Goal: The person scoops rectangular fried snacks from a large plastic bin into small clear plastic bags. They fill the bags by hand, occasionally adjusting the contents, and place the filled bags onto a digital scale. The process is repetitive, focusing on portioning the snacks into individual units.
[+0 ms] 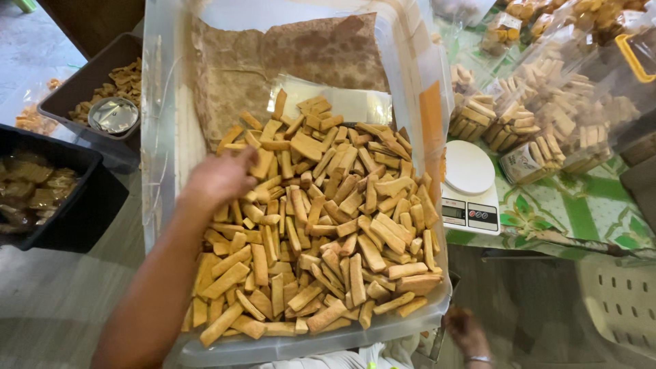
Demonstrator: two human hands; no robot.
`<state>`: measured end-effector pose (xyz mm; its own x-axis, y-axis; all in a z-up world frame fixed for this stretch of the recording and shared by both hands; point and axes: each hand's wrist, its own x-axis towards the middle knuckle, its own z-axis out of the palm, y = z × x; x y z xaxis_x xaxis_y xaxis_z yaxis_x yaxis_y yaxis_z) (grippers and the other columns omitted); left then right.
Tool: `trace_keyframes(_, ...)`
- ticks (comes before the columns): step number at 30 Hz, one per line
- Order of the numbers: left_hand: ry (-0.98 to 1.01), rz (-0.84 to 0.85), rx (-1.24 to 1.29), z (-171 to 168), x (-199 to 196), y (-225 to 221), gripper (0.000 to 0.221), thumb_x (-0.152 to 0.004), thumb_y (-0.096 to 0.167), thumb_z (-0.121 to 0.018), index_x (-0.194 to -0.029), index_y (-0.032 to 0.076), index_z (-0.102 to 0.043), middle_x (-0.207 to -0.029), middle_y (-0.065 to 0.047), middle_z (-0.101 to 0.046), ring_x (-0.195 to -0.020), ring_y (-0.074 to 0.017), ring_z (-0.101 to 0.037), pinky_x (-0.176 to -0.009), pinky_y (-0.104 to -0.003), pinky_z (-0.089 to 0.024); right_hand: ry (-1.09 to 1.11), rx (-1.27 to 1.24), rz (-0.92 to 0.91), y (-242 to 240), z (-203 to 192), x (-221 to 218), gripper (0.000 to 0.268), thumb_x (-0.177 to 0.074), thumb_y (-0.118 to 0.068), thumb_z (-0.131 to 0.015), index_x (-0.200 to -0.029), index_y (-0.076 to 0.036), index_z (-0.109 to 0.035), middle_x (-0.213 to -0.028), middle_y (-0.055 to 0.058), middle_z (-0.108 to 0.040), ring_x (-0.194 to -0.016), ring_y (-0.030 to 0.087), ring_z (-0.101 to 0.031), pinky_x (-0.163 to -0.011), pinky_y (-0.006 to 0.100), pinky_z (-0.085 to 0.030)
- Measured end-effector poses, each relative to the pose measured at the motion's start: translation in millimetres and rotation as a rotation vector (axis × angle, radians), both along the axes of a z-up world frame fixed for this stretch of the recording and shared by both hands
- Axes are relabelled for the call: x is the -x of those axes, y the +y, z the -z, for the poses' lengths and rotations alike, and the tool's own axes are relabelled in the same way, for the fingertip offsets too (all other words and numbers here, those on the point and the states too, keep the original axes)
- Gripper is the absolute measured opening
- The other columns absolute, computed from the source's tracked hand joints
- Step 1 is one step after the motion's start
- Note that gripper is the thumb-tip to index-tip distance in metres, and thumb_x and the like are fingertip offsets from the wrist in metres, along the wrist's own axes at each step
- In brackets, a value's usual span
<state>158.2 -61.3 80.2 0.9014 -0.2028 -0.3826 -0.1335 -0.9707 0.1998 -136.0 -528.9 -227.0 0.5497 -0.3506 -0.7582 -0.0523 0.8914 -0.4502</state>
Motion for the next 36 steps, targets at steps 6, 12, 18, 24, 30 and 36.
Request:
trace_keyframes(6, -0.475, 0.169, 0.078, 35.5, -10.7, 17.5, 0.036, -0.093, 0.033, -0.069, -0.124, 0.015, -0.066, -0.14, -0.015, -0.054, -0.131, -0.0338, -0.05, -0.112, -0.048, -0.04, 0.225, 0.771, -0.701, 43.7, 7.8, 28.6, 0.014, -0.092, -0.015, -0.068, -0.099, -0.002, -0.069, -0.086, 0.008, -0.073, -0.077, 0.017, -0.065, -0.07, 0.032, -0.057)
trace_keyframes(12, -0.405, 0.395, 0.009, 48.0, -2.5, -21.4, 0.048, -0.09, 0.002, -0.065, -0.134, 0.02, -0.062, -0.142, -0.009, -0.053, -0.134, -0.0277, -0.049, -0.121, -0.041, -0.037, 0.236, 1.41, -1.015, 47.6, 17.3, 51.3, 0.033, -0.08, -0.018, -0.075, -0.111, -0.005, -0.073, -0.095, 0.01, -0.08, -0.087, 0.018, -0.076, -0.079, 0.032, -0.061)
trace_keyframes(18, -0.563, 0.076, -0.143, 22.4, -11.5, 5.0, 0.038, -0.097, 0.002, -0.058, -0.132, 0.014, -0.064, -0.142, -0.022, -0.05, -0.126, -0.0374, -0.048, -0.111, -0.049, -0.041, 0.223, 1.558, -0.996, 47.3, 21.4, 46.9, 0.044, -0.079, -0.021, -0.08, -0.116, -0.003, -0.067, -0.102, 0.013, -0.081, -0.098, 0.022, -0.078, -0.086, 0.034, -0.059)
trace_keyframes(24, -0.311, 0.105, -0.069, 38.5, -16.1, -6.8, 0.021, -0.094, 0.011, -0.06, -0.105, 0.017, -0.077, -0.146, -0.012, -0.044, -0.136, -0.0339, -0.038, -0.121, -0.05, -0.028, 0.232, 1.33, -0.958, 73.0, -22.6, 31.0, 0.027, -0.081, -0.014, -0.081, -0.104, -0.002, -0.073, -0.09, 0.012, -0.08, -0.079, 0.016, -0.075, -0.076, 0.032, -0.06)
trace_keyframes(30, -0.493, 0.188, -0.133, 62.7, -28.8, -5.8, 0.029, -0.093, 0.008, -0.06, -0.115, 0.016, -0.075, -0.141, -0.015, -0.045, -0.134, -0.0353, -0.039, -0.116, -0.053, -0.03, 0.068, 1.22, -0.953, 79.8, -21.8, 18.9, 0.022, -0.079, 0.0, -0.077, -0.1, -0.003, -0.071, -0.082, 0.005, -0.07, -0.07, 0.013, -0.062, -0.064, 0.029, -0.054)
trace_keyframes(36, -0.452, 0.162, -0.131, 74.2, -39.7, -4.2, 0.031, -0.097, 0.012, -0.058, -0.123, 0.02, -0.072, -0.144, -0.016, -0.043, -0.135, -0.0364, -0.037, -0.114, -0.058, -0.029, -0.039, 0.652, -0.739, 69.5, 2.9, 13.4, 0.023, -0.08, 0.009, -0.069, -0.101, -0.001, -0.07, -0.082, 0.003, -0.067, -0.07, 0.013, -0.058, -0.059, 0.03, -0.051)
